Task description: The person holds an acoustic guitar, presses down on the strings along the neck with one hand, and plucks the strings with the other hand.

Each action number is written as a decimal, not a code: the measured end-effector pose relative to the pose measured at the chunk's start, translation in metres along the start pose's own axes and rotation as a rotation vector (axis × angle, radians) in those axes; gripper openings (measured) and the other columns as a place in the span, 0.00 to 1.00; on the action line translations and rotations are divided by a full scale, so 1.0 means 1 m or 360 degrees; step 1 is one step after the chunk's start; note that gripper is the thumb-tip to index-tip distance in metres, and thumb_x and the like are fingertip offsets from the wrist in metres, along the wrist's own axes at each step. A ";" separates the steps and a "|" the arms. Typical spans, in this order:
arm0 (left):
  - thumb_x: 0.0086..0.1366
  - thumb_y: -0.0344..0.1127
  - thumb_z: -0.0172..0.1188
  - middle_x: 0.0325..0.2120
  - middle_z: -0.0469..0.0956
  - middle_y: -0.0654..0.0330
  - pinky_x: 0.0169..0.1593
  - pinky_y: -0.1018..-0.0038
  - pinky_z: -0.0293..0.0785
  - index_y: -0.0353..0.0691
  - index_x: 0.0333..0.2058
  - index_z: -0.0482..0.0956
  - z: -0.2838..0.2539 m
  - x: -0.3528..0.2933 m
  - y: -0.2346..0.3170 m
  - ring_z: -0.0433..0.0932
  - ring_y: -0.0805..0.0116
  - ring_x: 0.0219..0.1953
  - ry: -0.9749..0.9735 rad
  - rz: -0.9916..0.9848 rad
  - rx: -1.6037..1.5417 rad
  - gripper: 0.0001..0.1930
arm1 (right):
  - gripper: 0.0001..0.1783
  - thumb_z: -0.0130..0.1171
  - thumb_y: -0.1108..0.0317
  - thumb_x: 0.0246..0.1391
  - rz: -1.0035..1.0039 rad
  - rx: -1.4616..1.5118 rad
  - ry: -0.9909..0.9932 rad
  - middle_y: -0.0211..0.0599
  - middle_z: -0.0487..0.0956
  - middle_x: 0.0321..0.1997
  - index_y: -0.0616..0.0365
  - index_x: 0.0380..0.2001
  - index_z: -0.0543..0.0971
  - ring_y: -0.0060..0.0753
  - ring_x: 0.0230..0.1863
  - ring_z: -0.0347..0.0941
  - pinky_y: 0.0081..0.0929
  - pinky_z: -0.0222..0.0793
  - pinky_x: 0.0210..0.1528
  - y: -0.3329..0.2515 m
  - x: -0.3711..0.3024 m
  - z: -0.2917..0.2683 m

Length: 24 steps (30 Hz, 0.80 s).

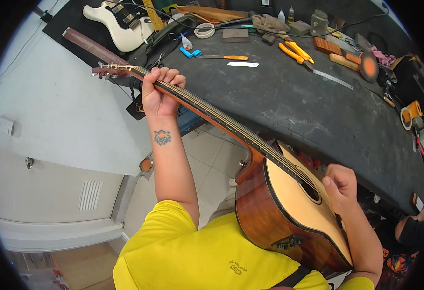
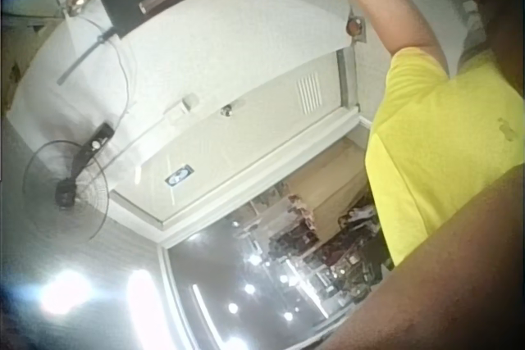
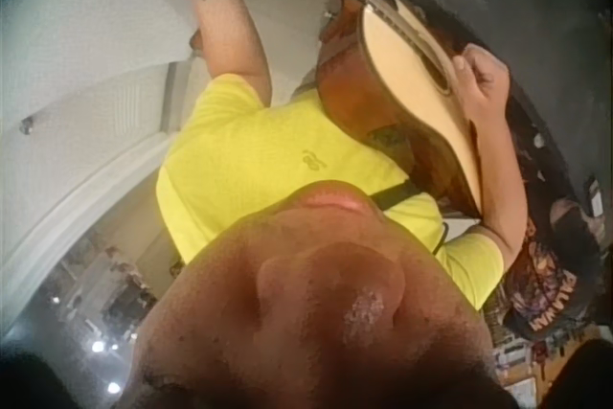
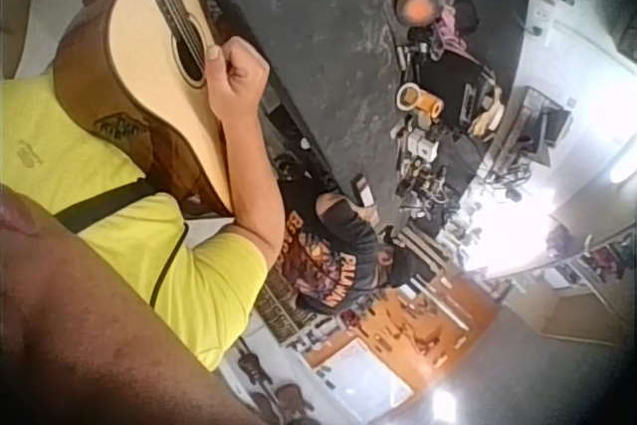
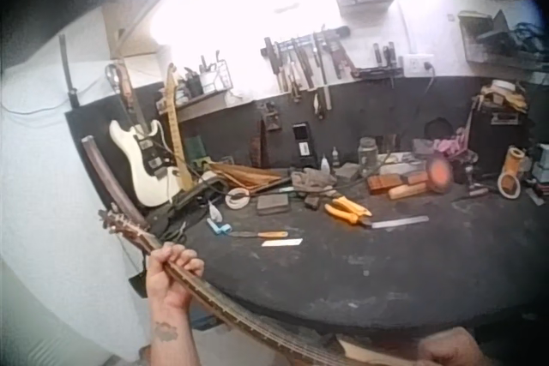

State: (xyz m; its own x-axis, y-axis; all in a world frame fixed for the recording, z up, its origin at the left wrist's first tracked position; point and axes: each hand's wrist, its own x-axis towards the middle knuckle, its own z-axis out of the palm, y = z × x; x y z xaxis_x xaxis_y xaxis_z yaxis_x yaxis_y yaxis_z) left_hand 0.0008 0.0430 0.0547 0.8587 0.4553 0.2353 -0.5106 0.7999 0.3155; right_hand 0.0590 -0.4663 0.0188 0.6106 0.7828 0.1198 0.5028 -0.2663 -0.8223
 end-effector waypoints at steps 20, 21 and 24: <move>0.58 0.22 0.62 0.20 0.64 0.66 0.35 0.72 0.63 0.41 0.21 0.68 0.005 0.018 0.024 0.63 0.71 0.27 0.0106 0.0008 0.0084 0.12 | 0.11 0.60 0.64 0.64 0.0033 0.0467 0.0134 0.38 0.78 0.45 0.64 0.40 0.78 0.35 0.48 0.73 0.32 0.67 0.54 -0.004 0.008 0.011; 0.58 0.22 0.62 0.20 0.64 0.66 0.35 0.72 0.63 0.41 0.21 0.68 0.004 0.017 0.024 0.63 0.71 0.27 0.0107 0.0001 0.0082 0.12 | 0.09 0.62 0.67 0.62 0.0082 0.0545 0.0126 0.35 0.78 0.40 0.63 0.37 0.78 0.32 0.44 0.73 0.29 0.68 0.50 -0.001 0.005 0.009; 0.58 0.21 0.61 0.21 0.63 0.66 0.35 0.72 0.61 0.40 0.21 0.67 0.002 0.019 0.023 0.61 0.72 0.28 0.0090 -0.0013 0.0045 0.12 | 0.06 0.65 0.73 0.57 0.0600 0.0327 -0.0007 0.32 0.78 0.36 0.62 0.34 0.78 0.28 0.38 0.73 0.26 0.68 0.43 0.011 0.005 0.013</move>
State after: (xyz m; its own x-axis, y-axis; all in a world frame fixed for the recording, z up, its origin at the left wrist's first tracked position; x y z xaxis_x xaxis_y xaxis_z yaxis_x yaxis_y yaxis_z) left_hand 0.0052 0.0693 0.0685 0.8636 0.4709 0.1803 -0.5039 0.7926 0.3432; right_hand 0.0598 -0.4584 0.0031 0.7254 0.6548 -0.2122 0.1126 -0.4171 -0.9019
